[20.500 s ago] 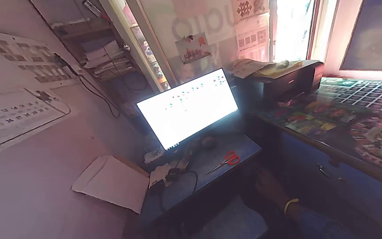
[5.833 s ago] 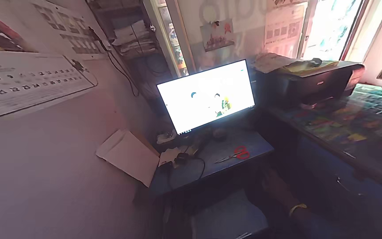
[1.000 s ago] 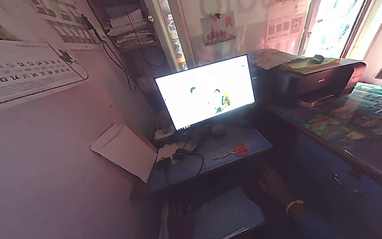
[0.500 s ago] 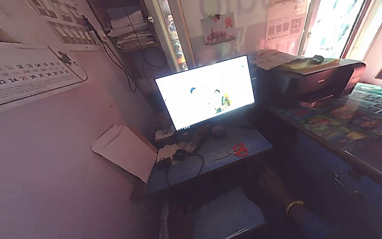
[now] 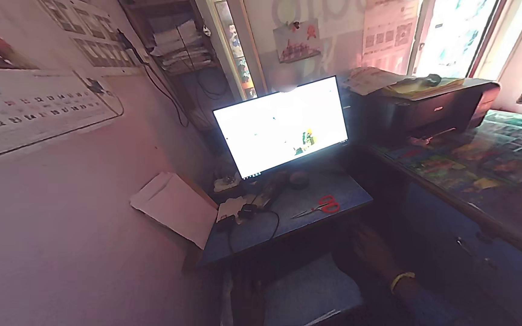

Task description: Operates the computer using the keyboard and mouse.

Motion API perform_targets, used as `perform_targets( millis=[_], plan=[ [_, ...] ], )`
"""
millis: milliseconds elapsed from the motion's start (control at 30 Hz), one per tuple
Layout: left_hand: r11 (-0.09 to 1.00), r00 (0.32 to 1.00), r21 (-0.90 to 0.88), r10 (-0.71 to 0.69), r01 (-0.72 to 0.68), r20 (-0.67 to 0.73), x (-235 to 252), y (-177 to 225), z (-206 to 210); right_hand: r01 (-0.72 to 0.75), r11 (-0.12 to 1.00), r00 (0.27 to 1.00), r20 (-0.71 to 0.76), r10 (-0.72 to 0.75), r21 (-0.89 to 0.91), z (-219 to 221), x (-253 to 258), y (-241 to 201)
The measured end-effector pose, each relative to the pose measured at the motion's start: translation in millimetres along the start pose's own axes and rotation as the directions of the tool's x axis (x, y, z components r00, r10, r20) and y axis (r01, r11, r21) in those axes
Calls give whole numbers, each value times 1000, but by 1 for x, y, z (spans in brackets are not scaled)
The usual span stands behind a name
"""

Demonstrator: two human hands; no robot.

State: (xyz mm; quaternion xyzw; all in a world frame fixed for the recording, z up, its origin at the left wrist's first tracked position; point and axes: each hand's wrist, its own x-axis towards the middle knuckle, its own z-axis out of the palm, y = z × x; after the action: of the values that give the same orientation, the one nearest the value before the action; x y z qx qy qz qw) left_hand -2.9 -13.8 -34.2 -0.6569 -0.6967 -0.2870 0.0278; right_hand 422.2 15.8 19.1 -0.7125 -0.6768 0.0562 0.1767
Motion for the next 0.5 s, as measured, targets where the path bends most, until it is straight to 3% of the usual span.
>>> perform_targets(
  millis=[133, 233, 333, 367, 433, 500],
  plan=[
    [999, 1000, -48, -8, 9, 29, 4, 8, -12, -26, 999, 999, 31, 25, 32, -5, -1, -5],
    [976, 982, 175, 98, -126, 160, 8, 33, -28, -5, 999, 998, 59, 2, 47, -5, -2, -4],
    [953, 953, 42, 297, -299, 56, 1, 34, -21, -3, 1000, 997, 75, 2, 10, -2, 0, -5],
    [954, 953, -13, 299, -299, 53, -1, 37, -24, -15, 1000, 996, 93, 15, 9, -4, 0, -6],
    [995, 972, -50, 93, -85, 213, 2, 60, -53, -34, 999, 994, 105, 33, 13, -7, 0, -8],
    [997, 991, -63, -44, 52, 125, 4, 49, -40, -31, 1000, 994, 106, 31, -4, -6, -1, -7]
  ],
)
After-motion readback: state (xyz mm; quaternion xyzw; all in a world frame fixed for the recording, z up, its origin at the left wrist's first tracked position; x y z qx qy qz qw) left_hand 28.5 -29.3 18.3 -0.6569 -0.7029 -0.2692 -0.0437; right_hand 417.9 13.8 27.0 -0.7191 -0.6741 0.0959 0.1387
